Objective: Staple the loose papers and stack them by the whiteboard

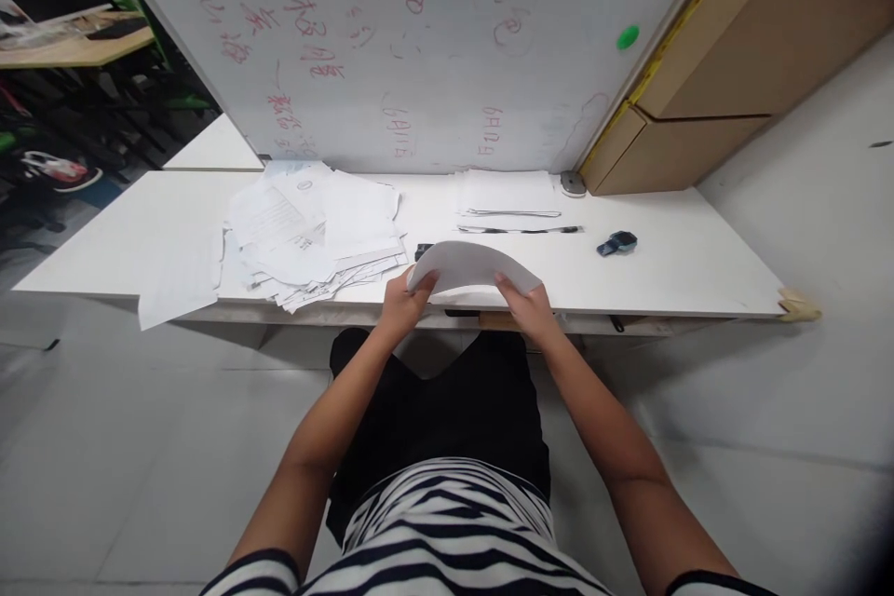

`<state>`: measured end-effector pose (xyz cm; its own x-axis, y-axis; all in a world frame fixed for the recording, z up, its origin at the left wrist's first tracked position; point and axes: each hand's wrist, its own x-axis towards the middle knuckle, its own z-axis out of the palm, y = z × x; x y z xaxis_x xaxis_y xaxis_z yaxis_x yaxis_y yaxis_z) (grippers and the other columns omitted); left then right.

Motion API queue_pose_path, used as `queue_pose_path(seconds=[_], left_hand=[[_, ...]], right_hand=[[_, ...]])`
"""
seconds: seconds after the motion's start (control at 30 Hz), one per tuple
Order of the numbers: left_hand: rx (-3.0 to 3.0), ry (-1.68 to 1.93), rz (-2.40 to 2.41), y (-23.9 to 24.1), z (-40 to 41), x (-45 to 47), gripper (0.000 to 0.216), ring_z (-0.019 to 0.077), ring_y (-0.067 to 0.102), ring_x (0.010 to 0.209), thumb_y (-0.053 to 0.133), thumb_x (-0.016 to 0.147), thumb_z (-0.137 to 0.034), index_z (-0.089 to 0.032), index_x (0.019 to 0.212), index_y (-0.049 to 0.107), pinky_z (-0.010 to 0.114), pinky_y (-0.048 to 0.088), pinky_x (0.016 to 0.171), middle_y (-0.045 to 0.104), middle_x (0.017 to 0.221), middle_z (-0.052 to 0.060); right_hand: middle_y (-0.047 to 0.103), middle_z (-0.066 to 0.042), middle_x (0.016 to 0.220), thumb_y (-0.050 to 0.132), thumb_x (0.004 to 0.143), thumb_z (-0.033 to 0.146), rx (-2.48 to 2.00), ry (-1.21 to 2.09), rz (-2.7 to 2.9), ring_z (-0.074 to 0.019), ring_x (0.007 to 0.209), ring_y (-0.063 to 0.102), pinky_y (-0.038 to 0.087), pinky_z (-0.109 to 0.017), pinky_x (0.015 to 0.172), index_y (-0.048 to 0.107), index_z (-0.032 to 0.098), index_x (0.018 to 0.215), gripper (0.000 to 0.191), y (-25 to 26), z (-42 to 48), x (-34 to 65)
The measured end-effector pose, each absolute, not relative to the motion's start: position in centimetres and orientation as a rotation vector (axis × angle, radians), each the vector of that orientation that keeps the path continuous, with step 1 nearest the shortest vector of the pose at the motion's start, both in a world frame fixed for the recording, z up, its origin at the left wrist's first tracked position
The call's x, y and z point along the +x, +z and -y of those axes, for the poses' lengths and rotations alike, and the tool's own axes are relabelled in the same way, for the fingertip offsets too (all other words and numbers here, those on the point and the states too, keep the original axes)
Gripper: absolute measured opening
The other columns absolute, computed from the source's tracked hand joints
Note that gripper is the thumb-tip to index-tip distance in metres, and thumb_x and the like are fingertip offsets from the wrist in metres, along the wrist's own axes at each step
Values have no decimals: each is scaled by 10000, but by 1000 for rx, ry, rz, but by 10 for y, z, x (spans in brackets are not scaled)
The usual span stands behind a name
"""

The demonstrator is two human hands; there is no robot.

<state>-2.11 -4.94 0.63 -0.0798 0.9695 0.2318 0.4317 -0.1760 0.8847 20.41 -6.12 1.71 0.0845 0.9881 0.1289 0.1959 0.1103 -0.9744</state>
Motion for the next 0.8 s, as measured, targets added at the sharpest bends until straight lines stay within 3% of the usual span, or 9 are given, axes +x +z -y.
queue_pose_path(seconds=[0.23, 0.47, 0.53, 0.6, 0.73, 0.8], left_hand=[[1686, 1167, -1552, 3, 48, -21, 395, 183, 583, 685, 524, 848, -543, -178, 776, 658, 292, 445, 641, 633, 693, 11], [1806, 1228, -1360, 24, 50, -23, 371, 183, 627, 956, 462, 921, -452, -202, 1156, 603, 290, 473, 851, 687, 1059, 55], [1965, 1162, -1354, 27, 42, -25, 354, 195, 608, 1035, 443, 935, -426, -205, 1164, 596, 314, 447, 918, 677, 1103, 68], [2237, 1000, -1359, 30, 29, -25, 348, 227, 550, 1147, 464, 927, -396, -214, 1198, 585, 362, 389, 993, 644, 1186, 78], [2602, 638, -1375, 31, -4, -19, 517, 299, 343, 1339, 527, 886, -337, -219, 1381, 432, 451, 248, 1081, 469, 1415, 103], [2598, 492, -1397, 30, -18, -14, 541, 304, 392, 1285, 529, 877, -340, -217, 1391, 414, 447, 283, 1044, 503, 1369, 110]], right_hand=[[698, -86, 1103, 582, 835, 474, -1362, 931, 1428, -260, 1079, 615, 460, -420, 967, 685, 171, 1033, 376, 7, 67, 203], [705, -123, 1080, 755, 696, 451, -1598, 926, 1121, -288, 1040, 643, 512, -410, 923, 681, 162, 968, 404, 10, 99, 251], [710, -108, 1067, 793, 658, 419, -1572, 1025, 956, -264, 964, 671, 560, -375, 847, 672, 171, 970, 416, 6, 110, 267], [722, -95, 997, 810, 639, 392, -1542, 1156, 814, -240, 804, 690, 602, -346, 666, 667, 173, 952, 408, 2, 121, 280], [713, -81, 832, 816, 630, 354, -1539, 1318, 719, -188, 565, 620, 537, -297, 401, 671, 161, 854, 330, -1, 139, 289], [706, -83, 806, 814, 633, 346, -1540, 1349, 723, -182, 556, 605, 518, -283, 375, 676, 154, 835, 311, -1, 143, 288]])
